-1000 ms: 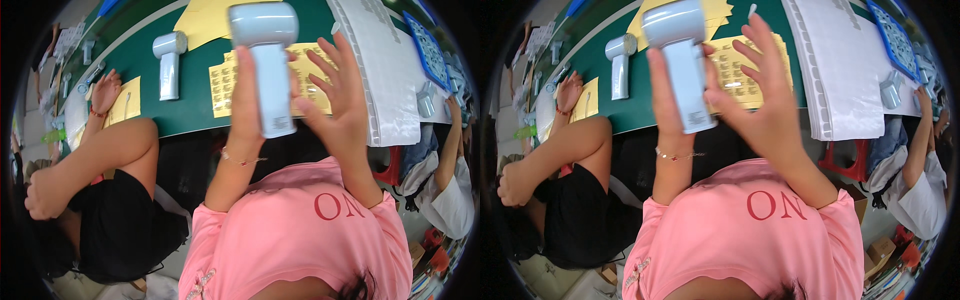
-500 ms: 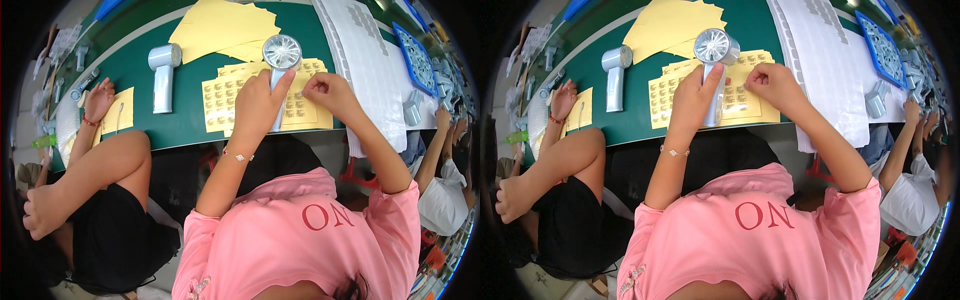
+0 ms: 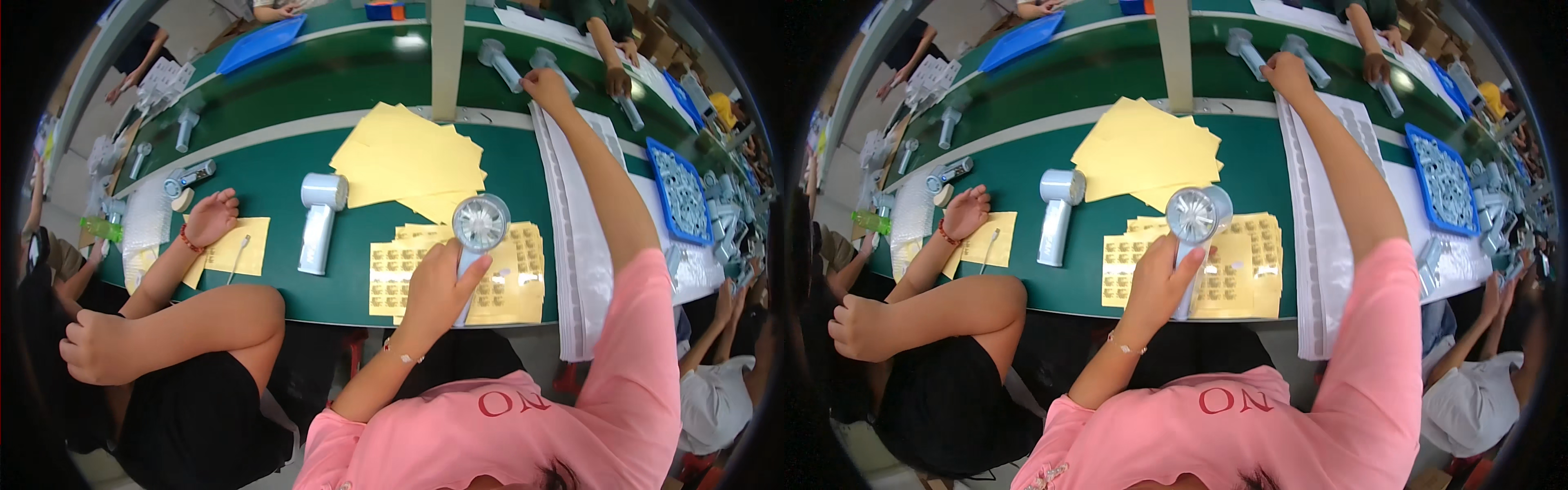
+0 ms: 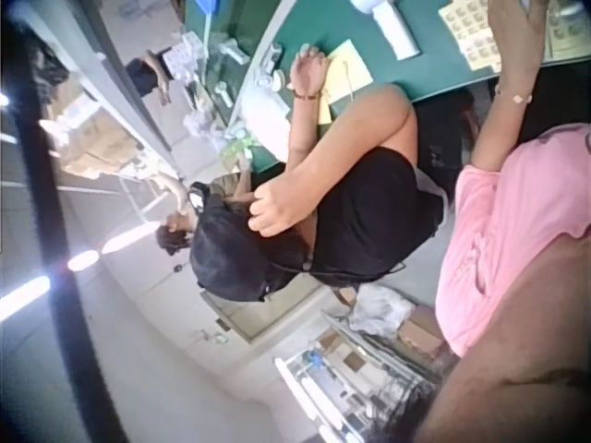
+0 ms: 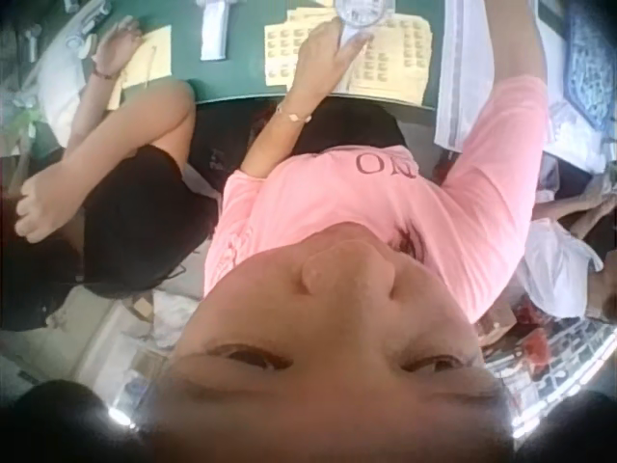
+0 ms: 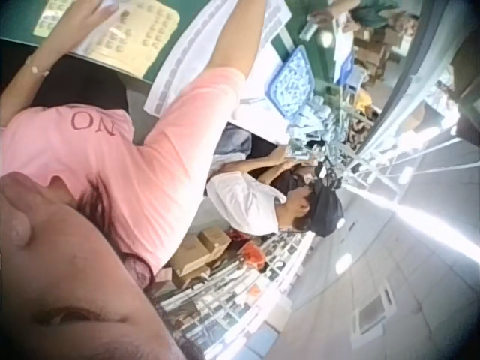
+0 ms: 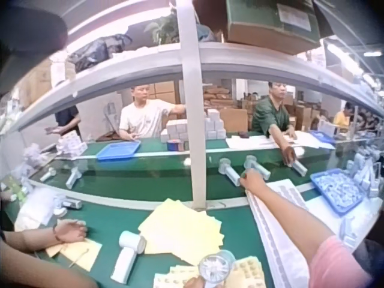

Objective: Applying small white labels to the base of handheld portable fans.

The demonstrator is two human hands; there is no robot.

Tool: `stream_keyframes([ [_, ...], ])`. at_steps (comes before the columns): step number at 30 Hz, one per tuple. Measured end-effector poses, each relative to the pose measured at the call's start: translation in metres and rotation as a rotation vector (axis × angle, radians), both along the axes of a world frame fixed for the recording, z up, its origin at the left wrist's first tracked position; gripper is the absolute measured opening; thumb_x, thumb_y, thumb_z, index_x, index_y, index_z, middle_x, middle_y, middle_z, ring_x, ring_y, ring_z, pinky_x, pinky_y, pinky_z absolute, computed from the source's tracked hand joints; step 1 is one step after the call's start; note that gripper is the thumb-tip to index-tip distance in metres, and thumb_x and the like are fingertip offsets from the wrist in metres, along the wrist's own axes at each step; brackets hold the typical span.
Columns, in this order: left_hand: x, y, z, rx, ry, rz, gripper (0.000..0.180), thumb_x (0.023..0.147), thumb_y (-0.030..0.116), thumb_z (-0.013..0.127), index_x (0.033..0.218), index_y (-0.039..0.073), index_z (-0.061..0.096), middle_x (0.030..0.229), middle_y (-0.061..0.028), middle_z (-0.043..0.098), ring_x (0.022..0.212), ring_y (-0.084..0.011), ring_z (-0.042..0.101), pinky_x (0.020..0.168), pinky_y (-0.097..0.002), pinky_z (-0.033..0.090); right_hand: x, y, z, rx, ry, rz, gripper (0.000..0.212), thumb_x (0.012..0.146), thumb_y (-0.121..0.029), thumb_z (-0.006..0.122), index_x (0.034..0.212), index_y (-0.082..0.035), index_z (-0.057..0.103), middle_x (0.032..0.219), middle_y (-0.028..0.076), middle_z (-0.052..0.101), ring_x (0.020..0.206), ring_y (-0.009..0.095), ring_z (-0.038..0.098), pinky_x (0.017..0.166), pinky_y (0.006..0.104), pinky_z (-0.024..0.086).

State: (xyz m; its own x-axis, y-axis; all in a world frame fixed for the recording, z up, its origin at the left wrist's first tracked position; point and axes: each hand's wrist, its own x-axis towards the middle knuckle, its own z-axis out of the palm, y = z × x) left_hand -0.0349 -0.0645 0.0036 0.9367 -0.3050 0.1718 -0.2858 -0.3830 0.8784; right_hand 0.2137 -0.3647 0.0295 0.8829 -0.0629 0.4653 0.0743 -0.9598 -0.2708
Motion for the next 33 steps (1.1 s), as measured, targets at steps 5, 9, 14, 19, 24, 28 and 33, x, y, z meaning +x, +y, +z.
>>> stream_keyframes([
  [5, -0.009, 0.02, -0.005, -0.525, 0.342, -0.157, 0.053, 0.09, 0.046, 0.045, 0.115, 0.0, 0.05, 0.097, -0.0121, 0.064, 0.092, -0.0181, 0.057, 0.081, -0.0296, 0.042, 0.071, -0.002, -0.051, -0.045, 0.132, -0.112, 0.049, 0.07, -0.041, 0.069, 0.082, 0.005, 0.061, 0.083, 0.025, 0.062, 0.083, 0.038, 0.061, 0.075, 0.0437, 0.048],
  [9, -0.012, 0.034, 0.001, -0.75, 0.418, -0.192, 0.065, 0.089, 0.056, 0.039, 0.114, -0.003, 0.048, 0.09, -0.0126, 0.063, 0.086, -0.0143, 0.056, 0.078, -0.0267, 0.042, 0.054, 0.009, -0.026, -0.081, 0.1, -0.193, 0.034, 0.066, -0.027, 0.068, 0.084, 0.001, 0.064, 0.085, 0.023, 0.063, 0.082, 0.036, 0.062, 0.074, 0.0429, 0.05],
  [14, -0.008, 0.038, 0.013, -1.014, 0.555, -0.068, 0.067, 0.09, 0.06, 0.022, 0.098, -0.001, 0.049, 0.057, -0.0065, 0.05, 0.052, -0.0121, 0.045, 0.045, -0.0237, 0.035, -0.088, 0.037, 0.023, 0.059, 0.206, -0.048, 0.039, 0.064, -0.03, 0.067, 0.081, 0.004, 0.059, 0.076, 0.022, 0.063, 0.073, 0.035, 0.062, 0.067, 0.0412, 0.049],
  [19, -0.007, 0.026, 0.012, -1.214, 0.673, -0.101, 0.064, 0.091, 0.059, 0.025, 0.099, 0.001, 0.049, 0.059, -0.0049, 0.046, 0.052, -0.0132, 0.042, 0.043, -0.0244, 0.034, -0.196, 0.06, -0.003, 0.099, 0.266, -0.027, 0.037, 0.068, -0.025, 0.072, 0.088, 0.002, 0.057, 0.082, 0.021, 0.061, 0.076, 0.035, 0.06, 0.07, 0.0402, 0.048],
  [24, -0.018, 0.022, 0.018, -1.273, 0.784, -0.093, 0.063, 0.091, 0.058, 0.024, 0.099, 0.002, 0.05, 0.061, -0.0066, 0.053, 0.049, -0.0129, 0.045, 0.043, -0.0224, 0.036, -0.213, 0.037, 0.004, 0.163, 0.201, 0.086, 0.037, 0.071, -0.022, 0.073, 0.099, -0.001, 0.062, 0.094, 0.014, 0.06, 0.081, 0.022, 0.058, 0.065, 0.031, 0.047],
  [28, -0.028, 0.018, 0.019, -1.285, 0.745, -0.127, 0.062, 0.091, 0.058, 0.025, 0.099, 0.002, 0.051, 0.061, -0.0062, 0.053, 0.05, -0.0127, 0.046, 0.043, -0.0222, 0.036, -0.185, -0.032, 0.043, 0.346, 0.178, -0.037, 0.013, 0.078, -0.014, 0.065, 0.082, -0.001, 0.064, 0.065, 0.006, 0.059, 0.044, 0.012, 0.05, 0.041, 0.0272, 0.04],
  [33, -0.031, 0.008, 0.02, -1.393, 0.841, -0.197, 0.061, 0.09, 0.058, 0.028, 0.1, 0.002, 0.051, 0.066, -0.0056, 0.054, 0.055, -0.0121, 0.05, 0.044, -0.0222, 0.038, -0.122, -0.115, 0.01, 0.262, 0.254, -0.183, 0.012, 0.077, -0.013, 0.063, 0.081, -0.004, 0.066, 0.065, 0.008, 0.062, 0.049, 0.016, 0.058, 0.044, 0.0273, 0.046],
])
